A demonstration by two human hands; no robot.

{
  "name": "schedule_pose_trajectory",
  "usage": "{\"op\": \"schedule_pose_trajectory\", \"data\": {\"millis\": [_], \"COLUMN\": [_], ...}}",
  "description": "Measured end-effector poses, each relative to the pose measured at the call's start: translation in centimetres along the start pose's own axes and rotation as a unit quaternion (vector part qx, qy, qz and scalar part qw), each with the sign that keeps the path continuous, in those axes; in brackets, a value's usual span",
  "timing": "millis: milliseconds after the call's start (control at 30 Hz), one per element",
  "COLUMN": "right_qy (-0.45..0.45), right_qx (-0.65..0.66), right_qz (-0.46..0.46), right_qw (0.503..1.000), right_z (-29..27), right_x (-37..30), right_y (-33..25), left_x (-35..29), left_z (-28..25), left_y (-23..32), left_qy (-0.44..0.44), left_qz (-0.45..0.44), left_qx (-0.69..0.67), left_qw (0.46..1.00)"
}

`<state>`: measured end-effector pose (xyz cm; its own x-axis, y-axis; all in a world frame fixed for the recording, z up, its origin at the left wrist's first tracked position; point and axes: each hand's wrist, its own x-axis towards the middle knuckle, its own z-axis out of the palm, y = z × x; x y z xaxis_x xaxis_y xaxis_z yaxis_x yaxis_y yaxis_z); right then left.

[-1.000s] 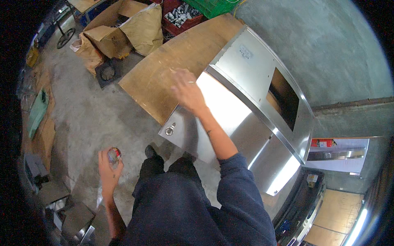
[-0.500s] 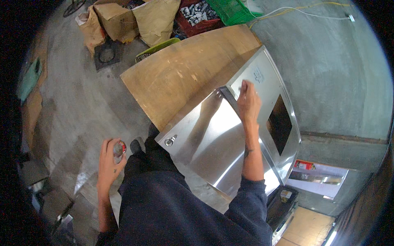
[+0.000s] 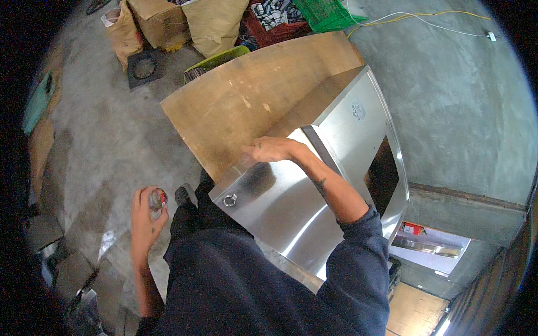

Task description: The person applies a viscous substance from a small jar onto the edges and seams of a stainless steel kitchen hood using a small stick. They repeatedly dip the stick into the jar and spread the substance along the metal surface.

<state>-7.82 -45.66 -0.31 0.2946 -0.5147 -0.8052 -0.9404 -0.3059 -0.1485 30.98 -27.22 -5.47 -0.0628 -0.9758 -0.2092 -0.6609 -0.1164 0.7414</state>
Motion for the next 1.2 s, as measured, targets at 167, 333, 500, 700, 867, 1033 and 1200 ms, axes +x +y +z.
{"op": "schedule_pose_trajectory", "data": {"millis": [167,333,500,700,867,1033,1200], "right_qy": [0.107,0.019,0.389,0.666,0.618,0.554,0.425], "right_qx": [-0.255,0.147,0.061,-0.014,0.057,0.055,0.437], "right_qz": [0.126,-0.154,-0.133,0.07,0.103,0.191,0.652], "right_qw": [0.953,0.977,0.909,0.743,0.778,0.809,0.451], "right_z": [-2.4,4.3,11.1,22.8,33.5,52.5,81.5], "right_x": [-0.9,-0.2,-5.8,-6.4,-16.7,-33.0,-54.3], "right_y": [4.6,0.6,-11.9,4.5,15.6,22.5,26.9], "left_x": [-1.1,-1.5,-4.2,-6.3,-7.9,-14.0,-21.4], "left_z": [-1.2,-1.5,-1.7,4.0,12.8,18.5,26.3], "left_y": [-0.8,0.0,0.6,4.1,12.3,20.1,26.7], "left_qy": [-0.007,-0.045,-0.064,-0.12,-0.198,-0.222,-0.247], "left_qz": [0.021,0.071,0.109,0.272,0.324,0.362,0.342], "left_qx": [0.018,0.029,0.066,0.164,0.156,0.159,0.155], "left_qw": [1.0,0.996,0.99,0.941,0.912,0.891,0.893]}}
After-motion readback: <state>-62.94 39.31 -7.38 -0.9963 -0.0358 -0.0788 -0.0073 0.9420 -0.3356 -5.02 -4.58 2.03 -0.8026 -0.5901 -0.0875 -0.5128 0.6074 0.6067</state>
